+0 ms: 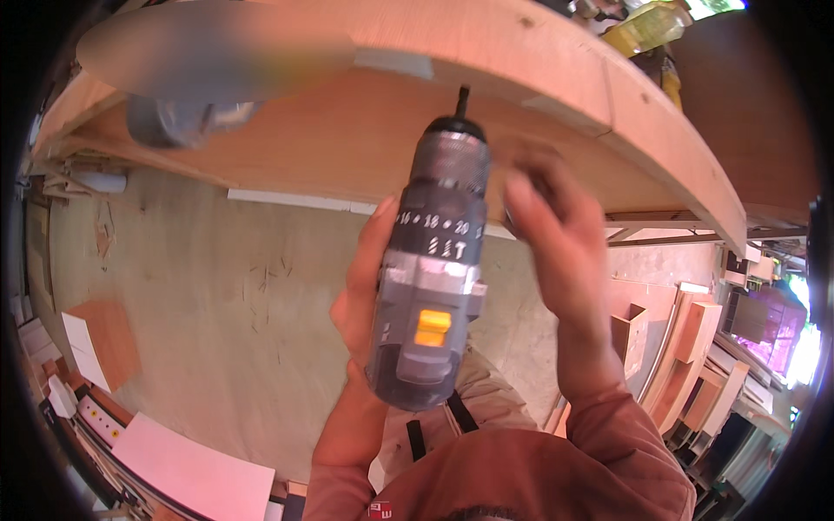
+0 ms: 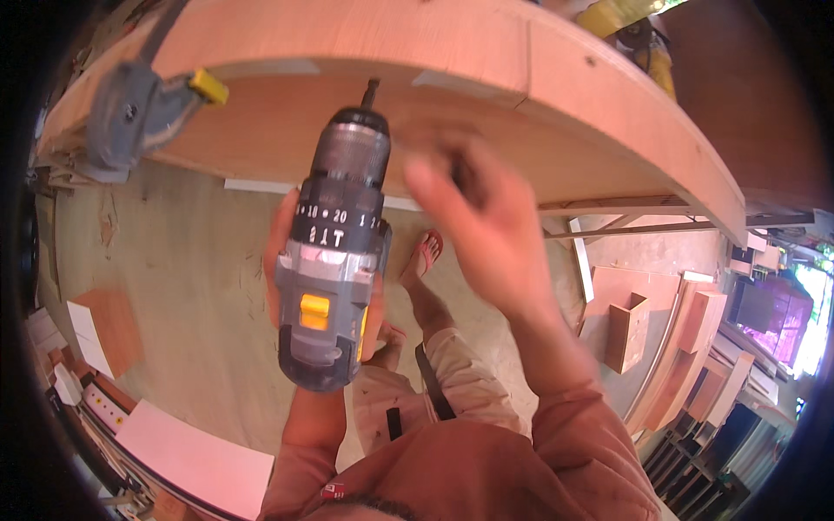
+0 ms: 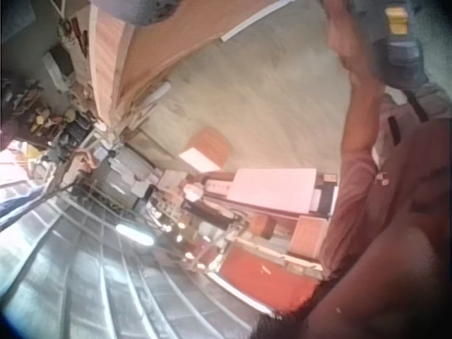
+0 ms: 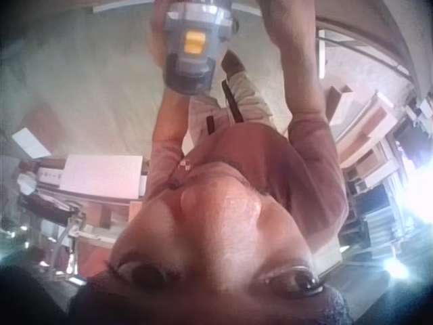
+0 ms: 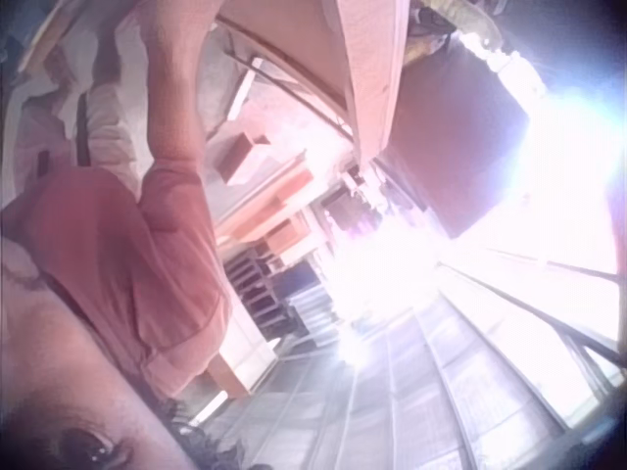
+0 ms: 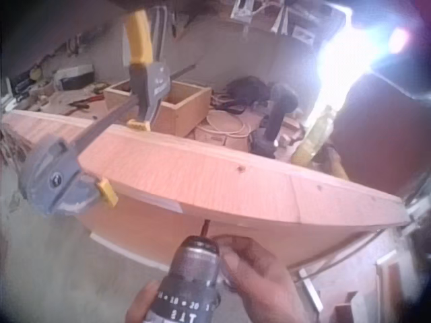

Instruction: The person assembles a curved wooden panel by repeatedly clamping, drilling, and screwing fasteners into pre-drilled holes. They use a cordless drill and a clamp to secure the panel to a workbench, then remove the clamp and repeat the process along the panel's length.

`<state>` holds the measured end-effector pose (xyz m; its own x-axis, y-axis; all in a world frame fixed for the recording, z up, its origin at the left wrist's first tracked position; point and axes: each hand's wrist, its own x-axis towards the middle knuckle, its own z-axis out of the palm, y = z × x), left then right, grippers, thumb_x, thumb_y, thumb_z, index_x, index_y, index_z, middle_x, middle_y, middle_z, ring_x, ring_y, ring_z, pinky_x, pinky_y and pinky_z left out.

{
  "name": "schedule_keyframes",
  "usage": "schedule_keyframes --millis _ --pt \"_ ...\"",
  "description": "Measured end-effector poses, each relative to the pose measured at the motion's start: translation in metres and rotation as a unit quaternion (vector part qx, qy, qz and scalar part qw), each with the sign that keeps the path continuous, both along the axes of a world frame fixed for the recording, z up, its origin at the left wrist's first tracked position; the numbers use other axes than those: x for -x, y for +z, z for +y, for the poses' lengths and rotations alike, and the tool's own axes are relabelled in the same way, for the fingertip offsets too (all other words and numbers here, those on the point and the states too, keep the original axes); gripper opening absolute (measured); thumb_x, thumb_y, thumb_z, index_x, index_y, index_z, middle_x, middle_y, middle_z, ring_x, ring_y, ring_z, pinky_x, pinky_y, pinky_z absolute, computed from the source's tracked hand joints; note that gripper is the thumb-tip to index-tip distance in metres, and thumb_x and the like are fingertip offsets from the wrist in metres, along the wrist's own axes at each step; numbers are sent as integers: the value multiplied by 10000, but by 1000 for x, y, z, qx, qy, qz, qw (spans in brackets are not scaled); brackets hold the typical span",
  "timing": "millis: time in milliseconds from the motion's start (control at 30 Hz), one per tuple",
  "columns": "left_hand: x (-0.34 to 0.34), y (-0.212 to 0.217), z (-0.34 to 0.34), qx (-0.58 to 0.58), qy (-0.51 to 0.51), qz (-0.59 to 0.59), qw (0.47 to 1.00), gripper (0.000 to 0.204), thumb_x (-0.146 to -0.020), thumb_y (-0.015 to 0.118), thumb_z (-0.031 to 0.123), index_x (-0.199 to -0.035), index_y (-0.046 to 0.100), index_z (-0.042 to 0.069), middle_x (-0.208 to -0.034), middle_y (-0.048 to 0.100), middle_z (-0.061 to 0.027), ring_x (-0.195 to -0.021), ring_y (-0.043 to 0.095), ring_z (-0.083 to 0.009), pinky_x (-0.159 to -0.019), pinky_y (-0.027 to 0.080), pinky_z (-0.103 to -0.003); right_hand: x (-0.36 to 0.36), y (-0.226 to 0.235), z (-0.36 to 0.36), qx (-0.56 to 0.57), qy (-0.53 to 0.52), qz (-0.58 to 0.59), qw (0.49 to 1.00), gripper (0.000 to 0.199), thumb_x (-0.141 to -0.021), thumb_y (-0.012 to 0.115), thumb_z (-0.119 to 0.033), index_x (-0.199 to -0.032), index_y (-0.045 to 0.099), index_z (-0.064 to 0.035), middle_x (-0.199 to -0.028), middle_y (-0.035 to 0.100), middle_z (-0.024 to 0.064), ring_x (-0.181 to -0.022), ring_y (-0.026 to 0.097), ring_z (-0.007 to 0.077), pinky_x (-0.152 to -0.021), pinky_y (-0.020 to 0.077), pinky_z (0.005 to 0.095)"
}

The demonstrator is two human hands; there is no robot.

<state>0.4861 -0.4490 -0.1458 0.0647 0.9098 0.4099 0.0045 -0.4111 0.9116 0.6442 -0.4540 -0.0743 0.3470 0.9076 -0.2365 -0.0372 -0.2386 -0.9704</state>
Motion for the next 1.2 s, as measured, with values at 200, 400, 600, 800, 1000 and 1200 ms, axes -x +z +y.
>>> schedule_keyframes --millis 200,400,600,800,1000,1200 --pt "11 16 9 -15 1 60 998 859 -768 876 54 -1518 457 40 -1050 750 -125 -847 744 -169 -728 612 -290 -52 81 -2 -146 109 -546 818 569 -755 889 -304 -1201 690 -13 -997 613 86 -879 568 216 -777 460 350" --pt "7 26 3 -10 22 67 997 787 -801 827 68 -1495 456 48 -1021 734 -150 -809 733 -176 -705 607 -285 -80 90 68 -112 206 -677 697 1036 -596 932 -442 -1429 514 10 -1241 549 165 -1173 488 374 -1048 424 493" --pt "6 22 -12 322 41 -119 938 465 -985 563 338 -1259 587 -36 -880 720 -173 -616 682 -209 -536 568 -304 -81 92 79 -76 243 -610 750 859 -557 879 -234 -1301 545 34 -1144 536 176 -1069 513 391 -989 428 490" --pt "13 18 -18 273 36 14 961 574 -1032 507 465 -1238 605 -62 -815 706 -205 -572 676 -259 -506 577 -342 -86 94 85 -65 266 -594 756 818 -554 838 -168 -1281 538 57 -1090 515 180 -980 510 377 -881 428 478" --pt "-7 25 -12 388 86 -146 906 598 -1012 536 526 -1200 610 -36 -786 697 -199 -568 674 -281 -492 571 -365 -90 98 91 -71 278 -594 752 733 -651 816 -230 -1259 551 83 -1046 525 152 -927 514 325 -811 409 429" --pt "15 26 -8 640 -64 -562 520 566 -916 667 405 -1271 538 -16 -923 687 -178 -731 680 -279 -664 548 -387 -89 99 91 -61 287 -587 754 754 -633 811 -203 -1274 542 90 -1042 513 160 -927 514 333 -810 405 432"
